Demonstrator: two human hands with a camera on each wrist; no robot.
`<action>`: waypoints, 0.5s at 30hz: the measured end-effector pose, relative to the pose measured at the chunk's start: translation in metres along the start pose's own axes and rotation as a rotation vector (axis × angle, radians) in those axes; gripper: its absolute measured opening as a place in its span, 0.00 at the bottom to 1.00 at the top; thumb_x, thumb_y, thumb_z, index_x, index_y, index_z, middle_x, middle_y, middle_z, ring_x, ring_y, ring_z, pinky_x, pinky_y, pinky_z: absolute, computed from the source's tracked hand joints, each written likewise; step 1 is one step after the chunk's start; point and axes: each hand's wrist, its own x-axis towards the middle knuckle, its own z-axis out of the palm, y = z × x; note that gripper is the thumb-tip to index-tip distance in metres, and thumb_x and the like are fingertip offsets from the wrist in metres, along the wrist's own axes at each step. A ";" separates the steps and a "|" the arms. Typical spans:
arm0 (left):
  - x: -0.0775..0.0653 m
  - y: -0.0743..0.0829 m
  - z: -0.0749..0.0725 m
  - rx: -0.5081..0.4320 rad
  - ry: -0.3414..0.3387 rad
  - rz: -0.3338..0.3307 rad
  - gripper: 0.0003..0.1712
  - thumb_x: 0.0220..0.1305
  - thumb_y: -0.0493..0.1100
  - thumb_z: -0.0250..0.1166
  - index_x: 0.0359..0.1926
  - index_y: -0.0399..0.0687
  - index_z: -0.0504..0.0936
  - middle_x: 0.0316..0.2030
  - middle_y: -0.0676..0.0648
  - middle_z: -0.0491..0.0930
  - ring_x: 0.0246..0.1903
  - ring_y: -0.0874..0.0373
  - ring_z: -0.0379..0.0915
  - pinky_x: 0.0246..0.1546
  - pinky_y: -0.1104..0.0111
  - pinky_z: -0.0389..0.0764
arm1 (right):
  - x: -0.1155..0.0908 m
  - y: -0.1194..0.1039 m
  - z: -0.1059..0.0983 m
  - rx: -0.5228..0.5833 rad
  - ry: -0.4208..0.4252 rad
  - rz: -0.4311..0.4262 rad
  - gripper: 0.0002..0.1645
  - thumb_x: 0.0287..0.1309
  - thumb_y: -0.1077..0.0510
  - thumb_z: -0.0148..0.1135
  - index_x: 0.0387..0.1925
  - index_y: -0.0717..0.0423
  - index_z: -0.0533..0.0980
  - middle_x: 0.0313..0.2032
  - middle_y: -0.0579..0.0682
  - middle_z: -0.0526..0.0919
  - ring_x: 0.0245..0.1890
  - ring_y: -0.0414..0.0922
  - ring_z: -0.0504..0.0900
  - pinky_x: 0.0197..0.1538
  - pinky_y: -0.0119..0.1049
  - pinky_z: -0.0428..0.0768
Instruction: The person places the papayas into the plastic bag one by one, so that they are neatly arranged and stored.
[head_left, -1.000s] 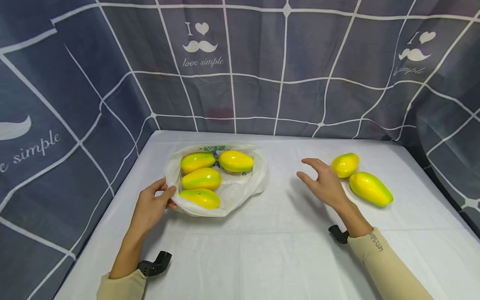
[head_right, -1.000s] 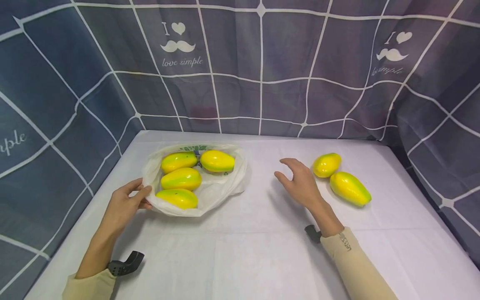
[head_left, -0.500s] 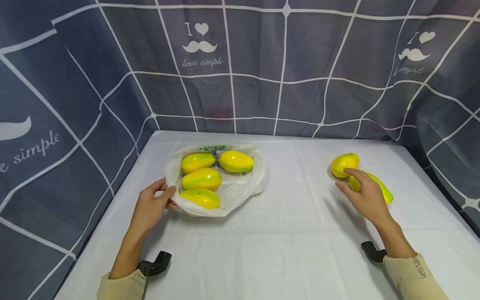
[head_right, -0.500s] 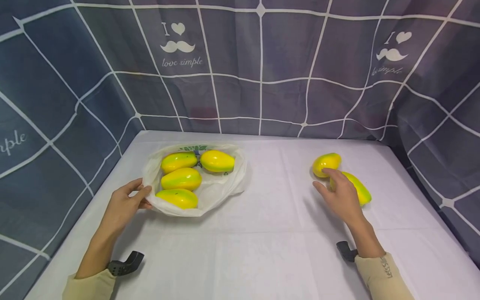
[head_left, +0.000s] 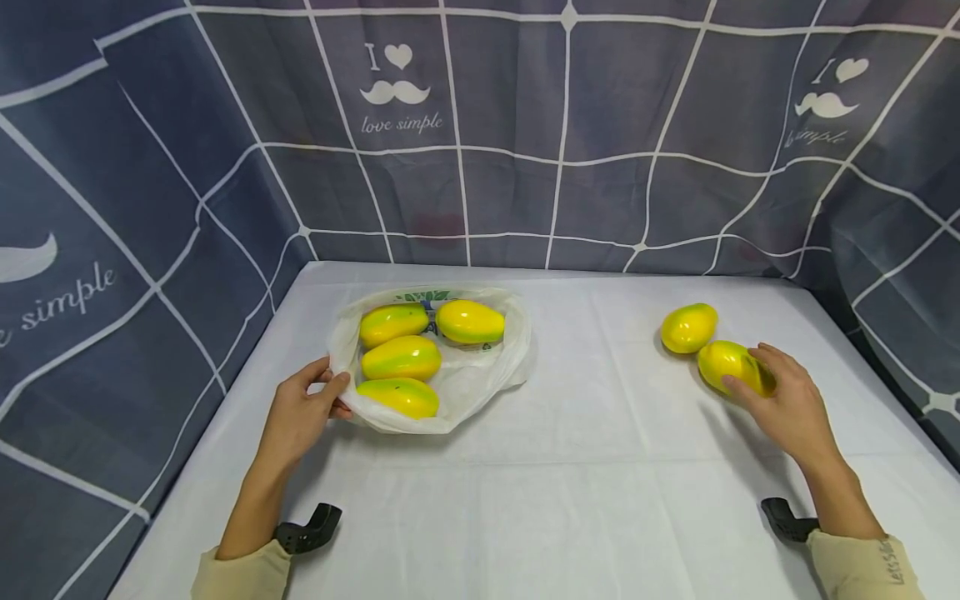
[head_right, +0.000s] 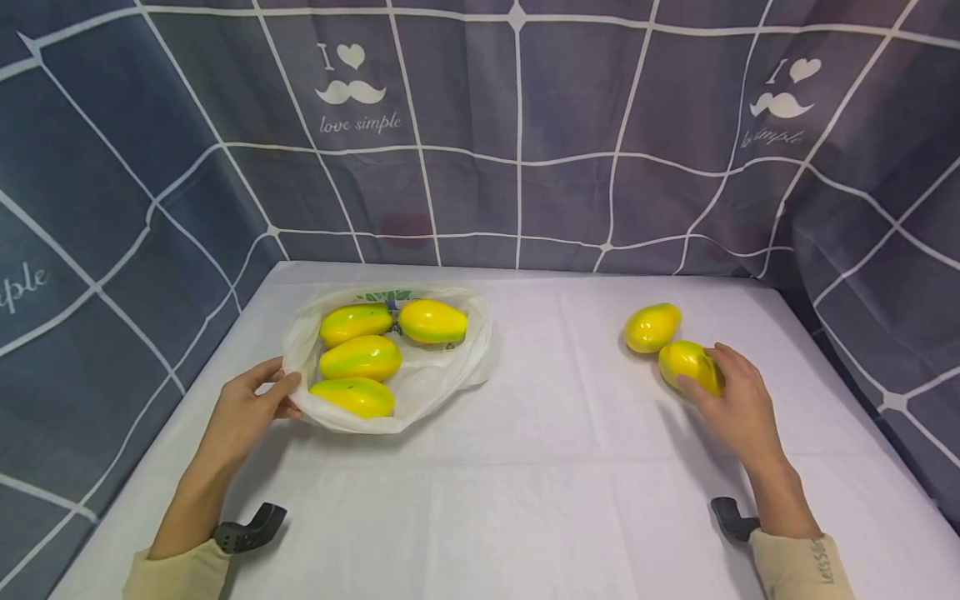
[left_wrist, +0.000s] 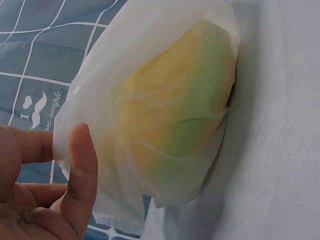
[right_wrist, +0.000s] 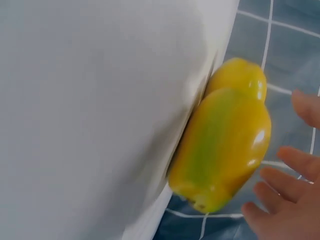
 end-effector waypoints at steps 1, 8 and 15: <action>0.000 0.000 0.000 0.001 0.000 0.004 0.35 0.75 0.44 0.56 0.72 0.27 0.55 0.51 0.33 0.68 0.25 0.61 0.80 0.34 0.74 0.83 | 0.000 0.002 -0.002 -0.005 -0.006 0.007 0.36 0.65 0.55 0.64 0.62 0.78 0.64 0.65 0.77 0.60 0.65 0.76 0.56 0.65 0.71 0.52; 0.000 -0.001 0.000 0.015 -0.001 0.027 0.33 0.75 0.46 0.56 0.71 0.31 0.60 0.49 0.35 0.69 0.25 0.58 0.81 0.34 0.73 0.83 | -0.001 0.012 -0.006 -0.039 -0.086 0.083 0.45 0.66 0.50 0.63 0.68 0.79 0.54 0.67 0.80 0.52 0.66 0.77 0.51 0.65 0.72 0.49; 0.000 -0.002 0.001 0.018 0.002 0.015 0.33 0.75 0.46 0.56 0.72 0.31 0.60 0.50 0.35 0.69 0.25 0.59 0.81 0.35 0.74 0.82 | 0.000 0.019 -0.006 -0.062 -0.127 0.144 0.47 0.68 0.49 0.60 0.69 0.77 0.51 0.66 0.81 0.52 0.66 0.77 0.51 0.64 0.72 0.51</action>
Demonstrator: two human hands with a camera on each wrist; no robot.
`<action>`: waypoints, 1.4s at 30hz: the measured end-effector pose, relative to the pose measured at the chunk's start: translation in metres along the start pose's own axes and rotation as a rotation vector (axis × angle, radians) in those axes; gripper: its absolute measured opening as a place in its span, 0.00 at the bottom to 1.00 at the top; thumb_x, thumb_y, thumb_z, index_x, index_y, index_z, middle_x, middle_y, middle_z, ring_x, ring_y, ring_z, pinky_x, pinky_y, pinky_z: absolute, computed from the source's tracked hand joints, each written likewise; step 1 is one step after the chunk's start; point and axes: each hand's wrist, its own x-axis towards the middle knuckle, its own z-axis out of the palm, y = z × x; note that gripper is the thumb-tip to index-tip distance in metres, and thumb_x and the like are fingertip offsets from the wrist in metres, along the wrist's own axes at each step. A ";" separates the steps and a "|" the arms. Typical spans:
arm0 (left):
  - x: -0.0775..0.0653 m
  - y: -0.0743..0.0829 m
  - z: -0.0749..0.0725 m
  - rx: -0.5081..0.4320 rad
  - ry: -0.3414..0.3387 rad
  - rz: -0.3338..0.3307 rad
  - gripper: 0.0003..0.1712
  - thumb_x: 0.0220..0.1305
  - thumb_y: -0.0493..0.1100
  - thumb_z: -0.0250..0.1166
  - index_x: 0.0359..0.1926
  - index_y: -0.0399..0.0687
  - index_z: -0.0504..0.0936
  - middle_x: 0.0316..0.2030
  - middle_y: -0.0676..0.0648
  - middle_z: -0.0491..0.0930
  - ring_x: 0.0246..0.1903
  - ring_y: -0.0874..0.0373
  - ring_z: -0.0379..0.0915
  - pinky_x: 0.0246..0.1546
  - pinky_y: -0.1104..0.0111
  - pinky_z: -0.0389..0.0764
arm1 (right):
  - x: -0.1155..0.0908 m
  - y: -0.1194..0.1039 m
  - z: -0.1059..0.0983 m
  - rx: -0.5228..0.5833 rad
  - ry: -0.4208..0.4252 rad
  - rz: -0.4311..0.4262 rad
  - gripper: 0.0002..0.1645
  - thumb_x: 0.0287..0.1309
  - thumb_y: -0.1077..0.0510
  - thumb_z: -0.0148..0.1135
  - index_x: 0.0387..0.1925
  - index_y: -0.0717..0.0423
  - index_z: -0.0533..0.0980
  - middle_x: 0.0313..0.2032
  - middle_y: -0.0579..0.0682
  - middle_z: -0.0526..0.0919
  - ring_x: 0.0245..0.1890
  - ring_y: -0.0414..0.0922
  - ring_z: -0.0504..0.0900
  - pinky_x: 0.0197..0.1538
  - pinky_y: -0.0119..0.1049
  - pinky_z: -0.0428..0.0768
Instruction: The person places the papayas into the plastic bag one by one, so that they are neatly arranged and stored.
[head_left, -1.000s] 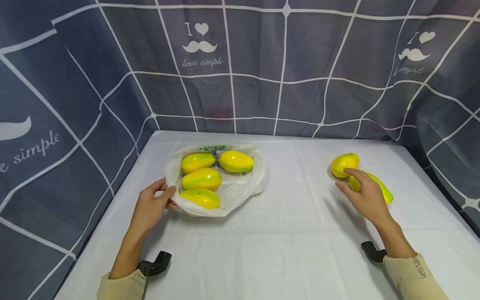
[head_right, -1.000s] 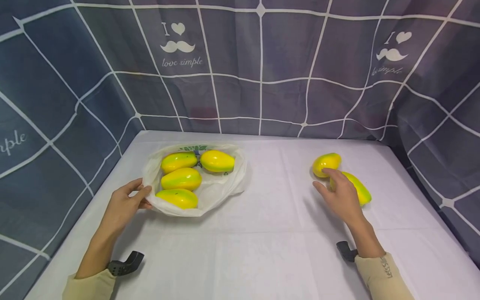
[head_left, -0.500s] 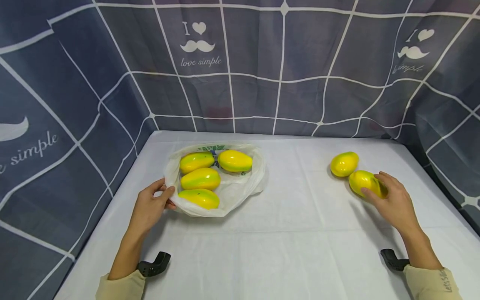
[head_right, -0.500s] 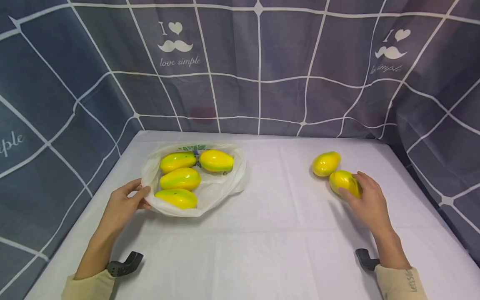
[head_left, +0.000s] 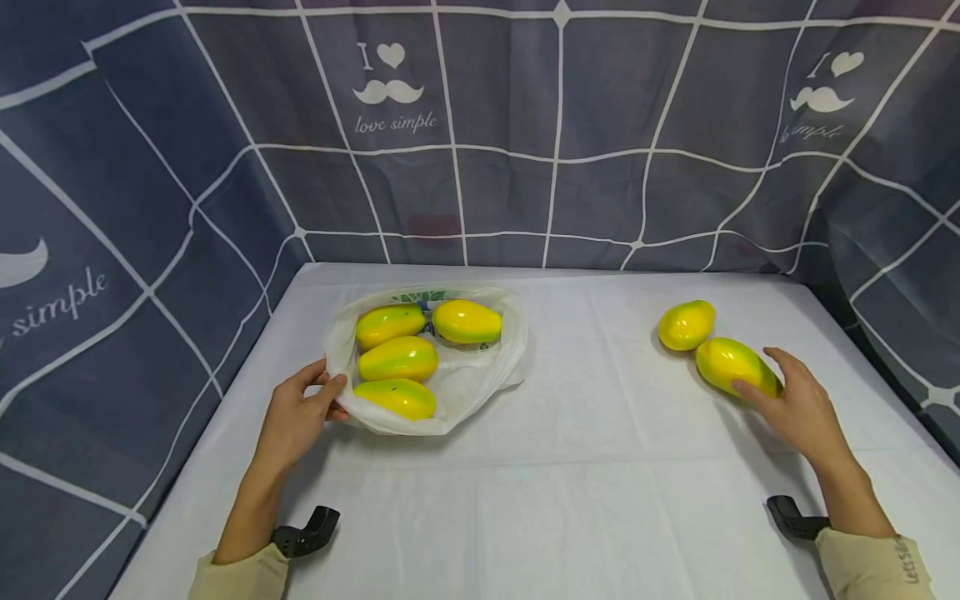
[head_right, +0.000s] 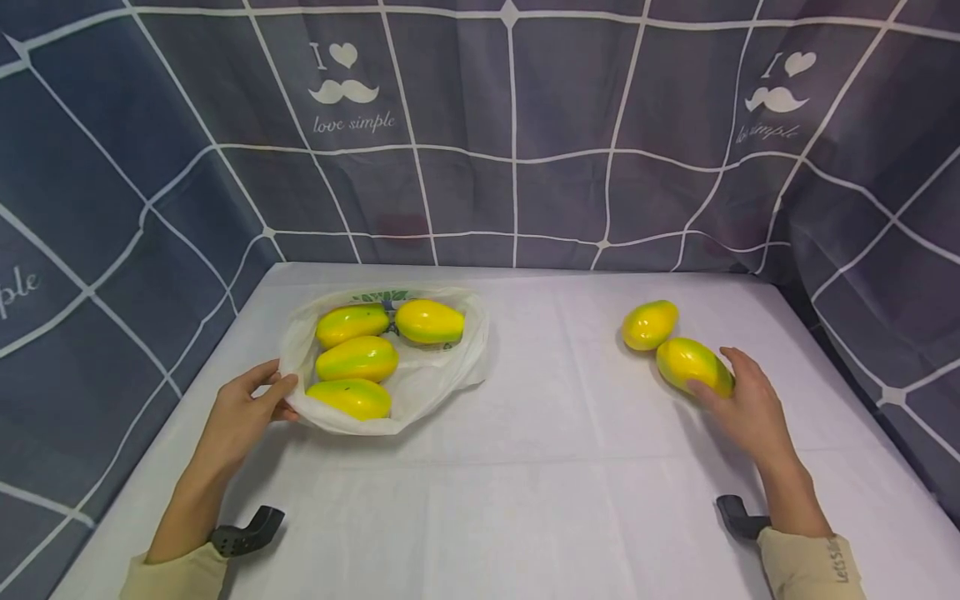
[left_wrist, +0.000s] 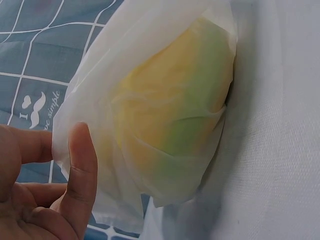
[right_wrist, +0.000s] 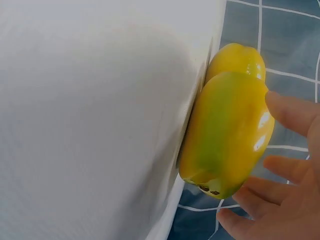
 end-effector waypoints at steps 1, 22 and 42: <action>0.000 0.000 0.000 0.005 0.001 -0.001 0.34 0.75 0.46 0.56 0.72 0.31 0.60 0.50 0.35 0.69 0.25 0.59 0.81 0.35 0.75 0.82 | 0.000 0.000 0.000 0.000 -0.005 0.005 0.47 0.68 0.49 0.60 0.70 0.77 0.51 0.66 0.81 0.52 0.66 0.77 0.51 0.64 0.72 0.51; -0.003 -0.003 0.000 0.006 0.000 -0.014 0.33 0.75 0.46 0.56 0.71 0.30 0.60 0.50 0.35 0.69 0.26 0.61 0.80 0.33 0.74 0.83 | -0.003 0.000 0.005 -0.015 -0.085 0.038 0.42 0.72 0.48 0.55 0.68 0.77 0.53 0.62 0.80 0.59 0.60 0.77 0.59 0.61 0.72 0.57; 0.003 0.002 0.002 -0.017 0.008 -0.013 0.32 0.75 0.45 0.56 0.71 0.31 0.61 0.50 0.35 0.68 0.25 0.63 0.80 0.32 0.74 0.83 | 0.005 0.001 0.001 0.004 -0.084 0.069 0.43 0.72 0.50 0.56 0.71 0.74 0.50 0.65 0.79 0.56 0.63 0.76 0.57 0.64 0.70 0.53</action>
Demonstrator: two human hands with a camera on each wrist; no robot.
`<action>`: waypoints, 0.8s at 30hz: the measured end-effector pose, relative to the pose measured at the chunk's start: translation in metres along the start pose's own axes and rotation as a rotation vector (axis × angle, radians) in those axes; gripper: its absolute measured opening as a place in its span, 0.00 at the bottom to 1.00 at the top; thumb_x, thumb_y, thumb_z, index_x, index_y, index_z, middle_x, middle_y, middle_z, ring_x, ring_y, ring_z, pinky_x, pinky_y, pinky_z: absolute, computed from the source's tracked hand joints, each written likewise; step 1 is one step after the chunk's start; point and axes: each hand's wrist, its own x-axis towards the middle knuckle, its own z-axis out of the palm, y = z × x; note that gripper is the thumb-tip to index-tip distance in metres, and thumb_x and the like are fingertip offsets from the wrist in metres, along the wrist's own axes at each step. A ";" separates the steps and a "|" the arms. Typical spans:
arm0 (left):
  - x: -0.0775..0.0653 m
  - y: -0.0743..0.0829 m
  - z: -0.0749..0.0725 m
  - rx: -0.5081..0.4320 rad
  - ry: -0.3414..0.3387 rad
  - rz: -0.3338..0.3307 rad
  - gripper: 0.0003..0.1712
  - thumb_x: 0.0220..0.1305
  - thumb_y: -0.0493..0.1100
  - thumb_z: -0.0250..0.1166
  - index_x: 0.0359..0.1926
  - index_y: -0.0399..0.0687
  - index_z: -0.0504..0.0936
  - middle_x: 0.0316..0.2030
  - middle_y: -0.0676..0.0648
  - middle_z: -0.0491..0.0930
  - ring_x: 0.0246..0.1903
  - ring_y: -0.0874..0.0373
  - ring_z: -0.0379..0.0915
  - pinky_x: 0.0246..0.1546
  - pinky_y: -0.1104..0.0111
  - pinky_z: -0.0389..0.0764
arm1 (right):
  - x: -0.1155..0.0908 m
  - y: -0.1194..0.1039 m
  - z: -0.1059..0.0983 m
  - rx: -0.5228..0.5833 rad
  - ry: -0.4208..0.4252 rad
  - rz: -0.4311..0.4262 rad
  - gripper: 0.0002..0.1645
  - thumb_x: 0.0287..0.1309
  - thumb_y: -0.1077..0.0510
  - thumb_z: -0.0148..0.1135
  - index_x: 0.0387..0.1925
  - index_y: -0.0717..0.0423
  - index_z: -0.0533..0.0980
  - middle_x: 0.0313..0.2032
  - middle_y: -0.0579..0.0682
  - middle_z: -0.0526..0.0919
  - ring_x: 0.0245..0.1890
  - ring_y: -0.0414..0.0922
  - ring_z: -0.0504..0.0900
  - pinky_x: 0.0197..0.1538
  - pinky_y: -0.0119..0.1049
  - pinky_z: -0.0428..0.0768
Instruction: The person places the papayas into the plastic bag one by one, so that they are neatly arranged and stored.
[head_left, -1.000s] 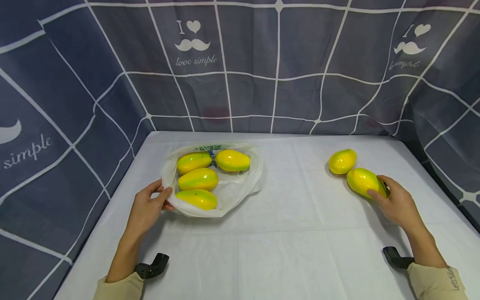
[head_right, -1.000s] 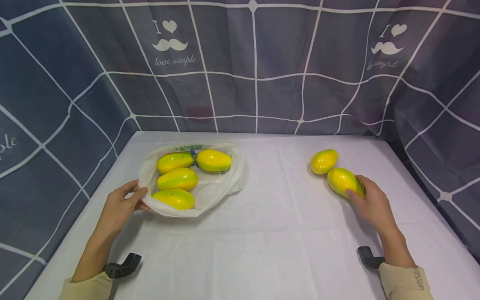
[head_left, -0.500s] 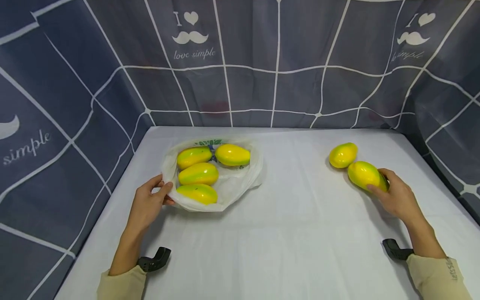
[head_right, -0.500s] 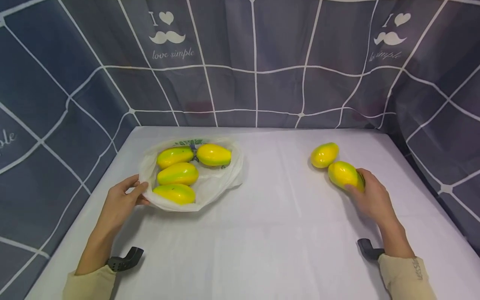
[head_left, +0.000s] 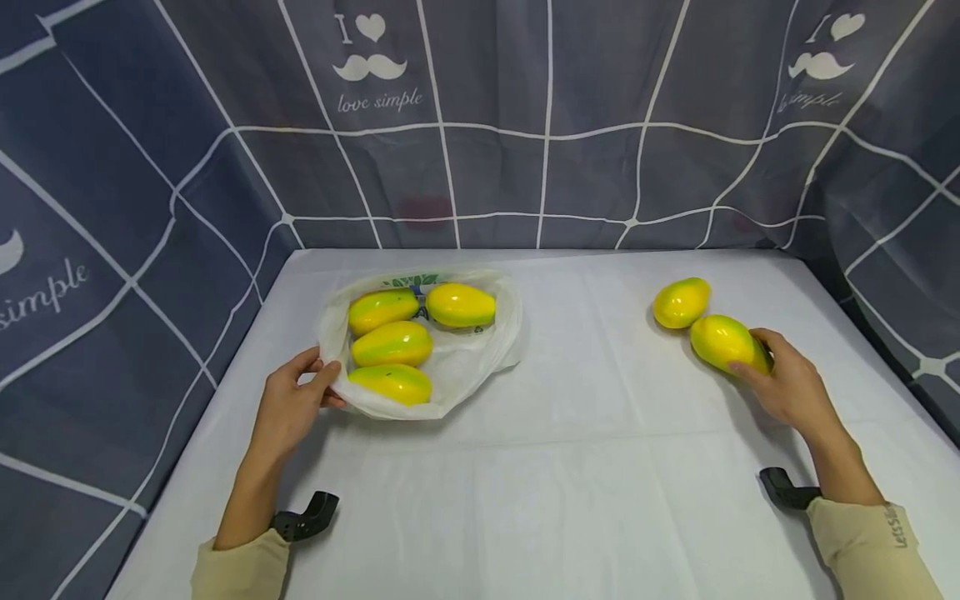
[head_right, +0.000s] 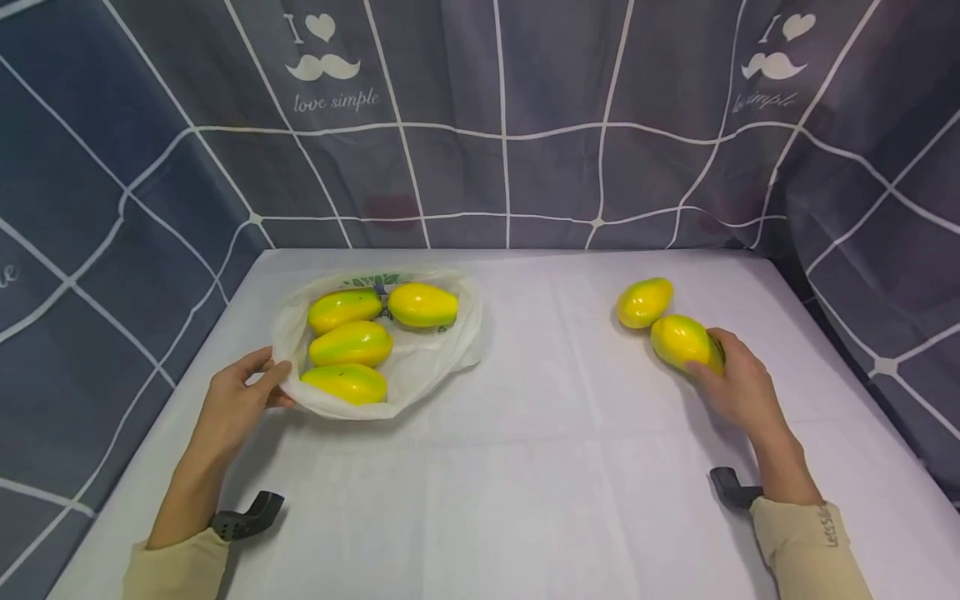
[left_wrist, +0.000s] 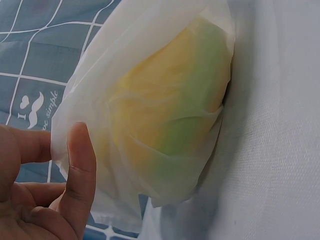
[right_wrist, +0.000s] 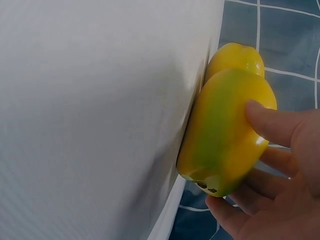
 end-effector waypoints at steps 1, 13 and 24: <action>0.000 0.000 0.000 -0.001 -0.001 -0.002 0.33 0.75 0.45 0.56 0.71 0.31 0.61 0.50 0.35 0.68 0.25 0.63 0.80 0.32 0.74 0.83 | 0.000 0.000 0.000 0.000 -0.002 0.005 0.43 0.72 0.50 0.56 0.71 0.74 0.50 0.65 0.79 0.56 0.63 0.76 0.56 0.64 0.70 0.53; -0.003 -0.001 -0.003 0.003 -0.018 0.000 0.32 0.75 0.46 0.56 0.71 0.30 0.61 0.51 0.35 0.68 0.25 0.62 0.80 0.34 0.75 0.82 | -0.006 0.001 0.004 -0.011 -0.007 -0.002 0.42 0.71 0.51 0.57 0.71 0.73 0.51 0.65 0.79 0.56 0.63 0.76 0.56 0.64 0.71 0.54; -0.002 0.000 -0.003 -0.006 -0.014 0.006 0.33 0.75 0.45 0.56 0.71 0.29 0.60 0.51 0.34 0.67 0.25 0.62 0.80 0.34 0.75 0.82 | -0.006 0.001 -0.001 -0.012 0.015 -0.026 0.42 0.71 0.50 0.57 0.71 0.72 0.53 0.65 0.78 0.58 0.62 0.77 0.57 0.62 0.72 0.55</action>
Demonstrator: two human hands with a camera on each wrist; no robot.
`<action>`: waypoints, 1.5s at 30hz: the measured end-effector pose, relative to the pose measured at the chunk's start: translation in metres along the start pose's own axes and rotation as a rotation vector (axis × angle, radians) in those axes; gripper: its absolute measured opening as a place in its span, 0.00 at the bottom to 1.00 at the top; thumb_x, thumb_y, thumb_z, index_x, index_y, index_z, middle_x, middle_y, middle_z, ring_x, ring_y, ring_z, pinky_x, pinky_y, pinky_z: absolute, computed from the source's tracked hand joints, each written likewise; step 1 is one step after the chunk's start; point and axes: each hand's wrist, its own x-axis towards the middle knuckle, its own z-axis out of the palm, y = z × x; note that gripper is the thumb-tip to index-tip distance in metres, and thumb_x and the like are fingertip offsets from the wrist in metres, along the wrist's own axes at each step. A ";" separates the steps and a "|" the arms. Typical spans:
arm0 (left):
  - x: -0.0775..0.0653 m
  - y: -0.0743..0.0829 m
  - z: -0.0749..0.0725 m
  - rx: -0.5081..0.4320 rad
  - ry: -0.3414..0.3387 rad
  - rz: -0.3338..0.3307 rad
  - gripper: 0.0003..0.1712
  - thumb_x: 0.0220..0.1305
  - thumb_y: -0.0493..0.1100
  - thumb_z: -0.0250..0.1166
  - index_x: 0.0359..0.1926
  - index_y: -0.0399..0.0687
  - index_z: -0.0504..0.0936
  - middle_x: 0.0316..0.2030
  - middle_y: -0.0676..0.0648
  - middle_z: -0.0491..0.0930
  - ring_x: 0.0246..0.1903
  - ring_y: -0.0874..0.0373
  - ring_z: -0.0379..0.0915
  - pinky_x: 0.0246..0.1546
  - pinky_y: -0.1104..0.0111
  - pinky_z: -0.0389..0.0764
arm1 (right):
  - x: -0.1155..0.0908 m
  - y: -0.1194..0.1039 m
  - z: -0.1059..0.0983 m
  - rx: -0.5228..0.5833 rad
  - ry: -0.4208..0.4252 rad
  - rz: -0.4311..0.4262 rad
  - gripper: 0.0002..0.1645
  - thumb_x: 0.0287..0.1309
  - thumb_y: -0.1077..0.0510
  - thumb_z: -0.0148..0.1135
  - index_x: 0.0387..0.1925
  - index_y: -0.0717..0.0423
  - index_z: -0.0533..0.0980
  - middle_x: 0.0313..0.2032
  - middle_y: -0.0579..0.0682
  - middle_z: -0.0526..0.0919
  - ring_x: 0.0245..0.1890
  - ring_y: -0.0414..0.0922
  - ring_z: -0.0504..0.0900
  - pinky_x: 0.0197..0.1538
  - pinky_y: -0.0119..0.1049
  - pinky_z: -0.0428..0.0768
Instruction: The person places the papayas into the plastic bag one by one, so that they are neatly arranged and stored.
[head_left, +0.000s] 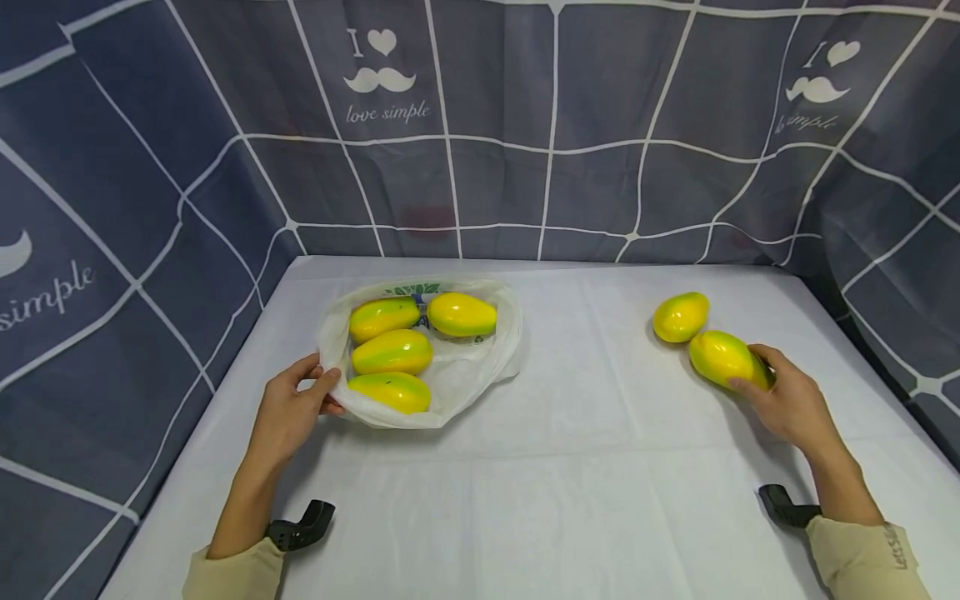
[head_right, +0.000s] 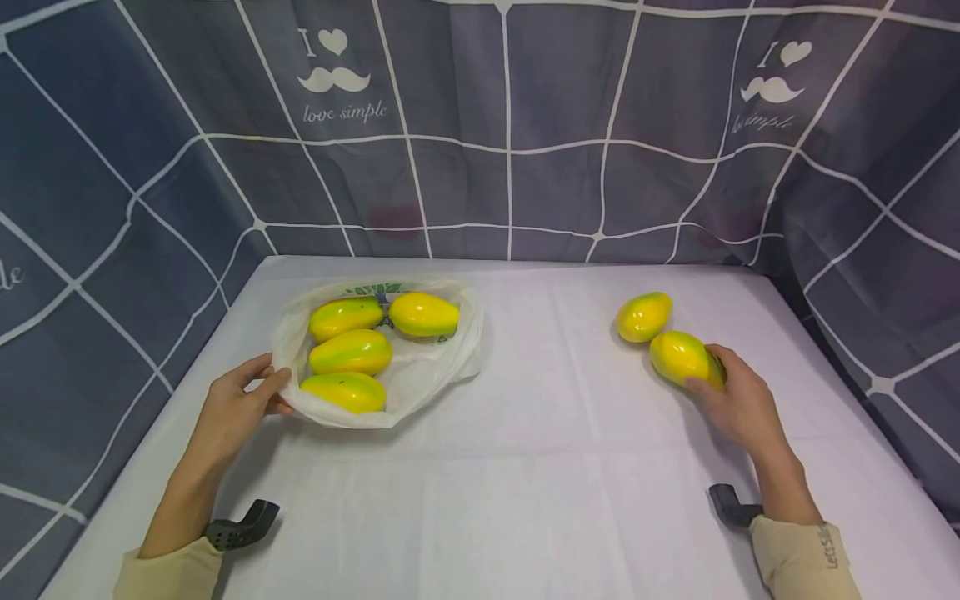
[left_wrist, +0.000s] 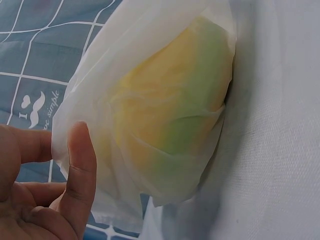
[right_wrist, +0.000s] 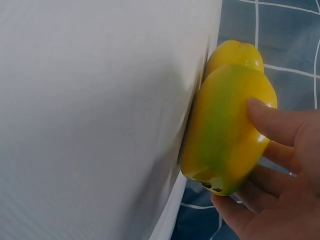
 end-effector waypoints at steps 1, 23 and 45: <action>0.000 0.000 0.000 0.002 -0.001 0.000 0.33 0.75 0.46 0.56 0.71 0.30 0.60 0.52 0.35 0.67 0.25 0.62 0.80 0.35 0.75 0.82 | 0.000 0.000 -0.001 -0.001 -0.002 0.000 0.42 0.71 0.49 0.57 0.71 0.72 0.53 0.64 0.78 0.58 0.62 0.77 0.58 0.62 0.72 0.56; 0.000 0.000 -0.001 -0.002 0.000 0.004 0.35 0.75 0.47 0.57 0.72 0.30 0.58 0.52 0.35 0.67 0.25 0.62 0.80 0.34 0.75 0.82 | 0.001 -0.063 -0.012 0.106 0.061 -0.367 0.33 0.61 0.56 0.69 0.63 0.67 0.70 0.55 0.68 0.77 0.50 0.62 0.76 0.44 0.12 0.64; 0.001 0.000 -0.001 0.005 0.000 -0.005 0.35 0.75 0.46 0.56 0.72 0.29 0.58 0.52 0.34 0.67 0.25 0.61 0.80 0.35 0.75 0.82 | 0.021 -0.153 0.019 0.211 -0.044 -0.639 0.31 0.58 0.60 0.71 0.62 0.59 0.73 0.52 0.52 0.80 0.46 0.44 0.76 0.52 0.37 0.75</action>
